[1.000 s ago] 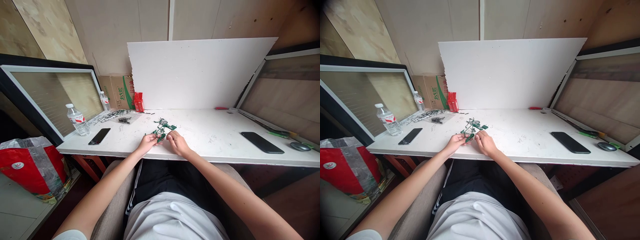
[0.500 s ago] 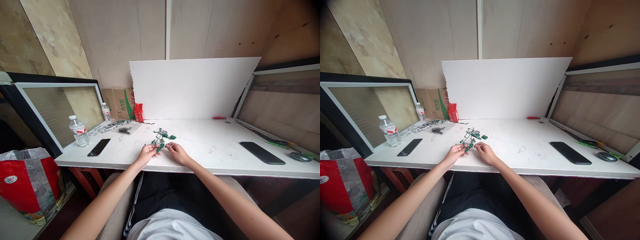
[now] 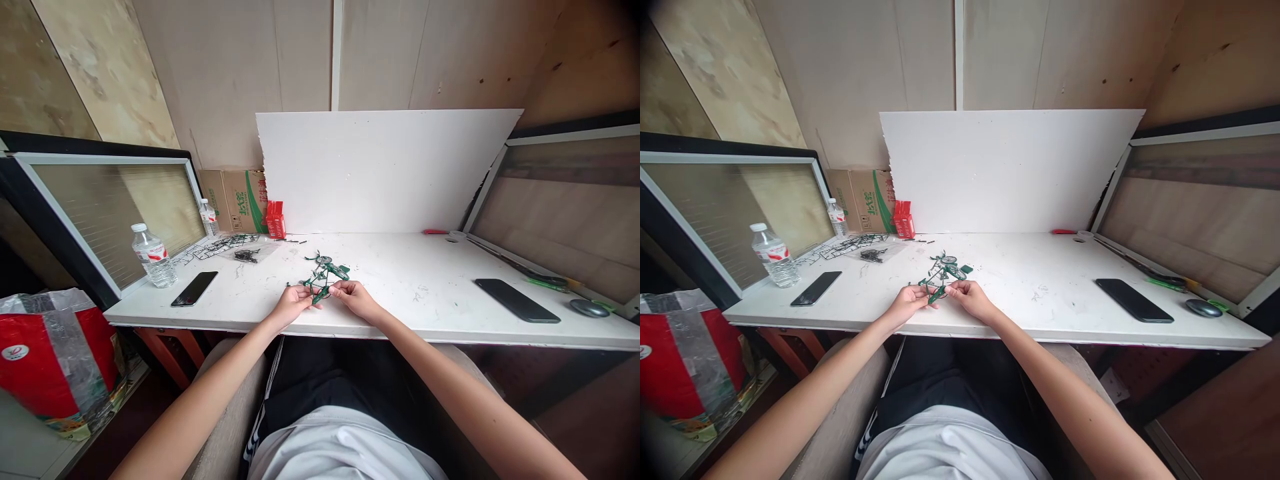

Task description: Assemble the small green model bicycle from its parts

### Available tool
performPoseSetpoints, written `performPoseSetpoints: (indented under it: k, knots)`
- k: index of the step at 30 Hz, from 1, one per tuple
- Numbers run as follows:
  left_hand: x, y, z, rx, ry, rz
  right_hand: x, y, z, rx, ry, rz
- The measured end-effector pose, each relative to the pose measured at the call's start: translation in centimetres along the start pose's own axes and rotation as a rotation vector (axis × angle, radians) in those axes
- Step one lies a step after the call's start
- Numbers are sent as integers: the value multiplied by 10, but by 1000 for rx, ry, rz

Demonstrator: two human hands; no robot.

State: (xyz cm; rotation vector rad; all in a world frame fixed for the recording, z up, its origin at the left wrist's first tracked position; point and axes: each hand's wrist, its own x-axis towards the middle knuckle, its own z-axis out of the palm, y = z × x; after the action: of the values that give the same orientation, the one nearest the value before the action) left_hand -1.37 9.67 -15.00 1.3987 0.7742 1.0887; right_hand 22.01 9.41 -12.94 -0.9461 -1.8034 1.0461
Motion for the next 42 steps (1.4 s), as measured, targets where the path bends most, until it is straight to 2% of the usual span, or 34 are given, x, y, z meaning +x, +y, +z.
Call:
performPoseSetpoints:
  k: [9,16,25,42]
  knots:
    - [1,-3,-1,29,-6,9,2,10,-2,50,97,41]
    - [0,-1,0,66,-4,2,3,10,-1,87,123,47]
    - [-3,6,1,62,-17,-5,4,14,0,16,73,-37]
    - [-2,3,0,95,-34,47,2,9,0,-51,60,-52]
